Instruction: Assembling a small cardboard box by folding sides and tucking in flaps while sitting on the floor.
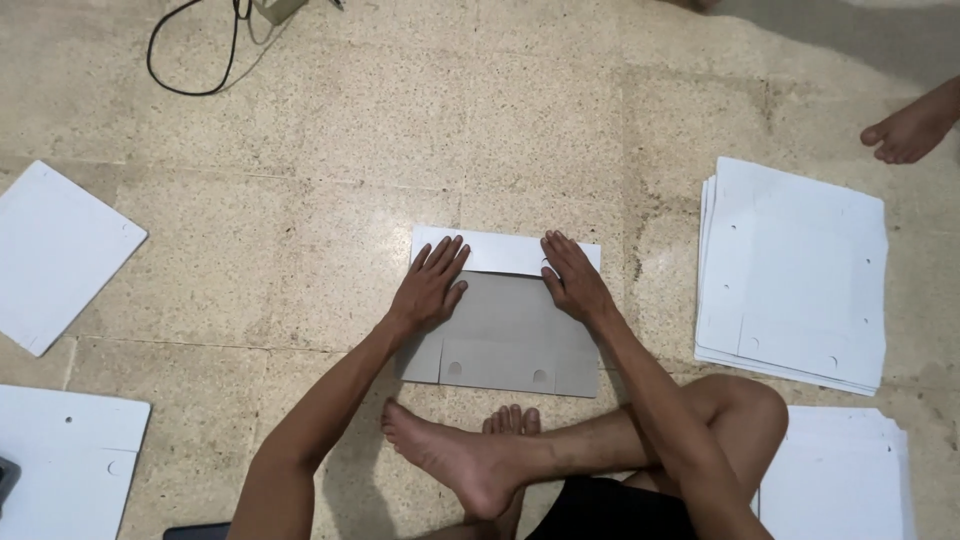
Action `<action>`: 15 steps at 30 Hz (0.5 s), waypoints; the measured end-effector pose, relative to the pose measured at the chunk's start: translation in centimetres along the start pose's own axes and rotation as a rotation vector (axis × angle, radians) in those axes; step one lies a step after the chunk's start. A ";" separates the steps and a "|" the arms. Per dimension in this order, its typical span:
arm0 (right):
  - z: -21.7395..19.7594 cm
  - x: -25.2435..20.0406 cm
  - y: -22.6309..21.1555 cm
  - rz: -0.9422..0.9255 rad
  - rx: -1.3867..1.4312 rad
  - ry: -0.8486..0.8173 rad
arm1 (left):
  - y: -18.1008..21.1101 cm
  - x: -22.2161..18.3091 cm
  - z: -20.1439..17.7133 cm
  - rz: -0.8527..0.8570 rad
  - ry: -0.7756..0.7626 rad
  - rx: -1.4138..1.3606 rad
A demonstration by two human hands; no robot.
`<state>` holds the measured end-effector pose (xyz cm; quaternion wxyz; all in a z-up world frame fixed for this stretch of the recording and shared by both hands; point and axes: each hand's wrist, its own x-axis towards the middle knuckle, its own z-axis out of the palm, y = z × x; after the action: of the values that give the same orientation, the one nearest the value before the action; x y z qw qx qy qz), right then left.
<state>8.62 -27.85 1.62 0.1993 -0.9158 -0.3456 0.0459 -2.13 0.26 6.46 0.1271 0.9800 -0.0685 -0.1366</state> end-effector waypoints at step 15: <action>-1.8 0.6 -0.7 0.041 -0.023 -0.116 | 2.3 3.8 4.4 -0.246 0.219 -0.176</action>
<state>9.05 -27.54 3.59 0.1675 -0.9207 -0.3384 0.0990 0.03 -3.59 2.04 0.2014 0.9751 0.0784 -0.0491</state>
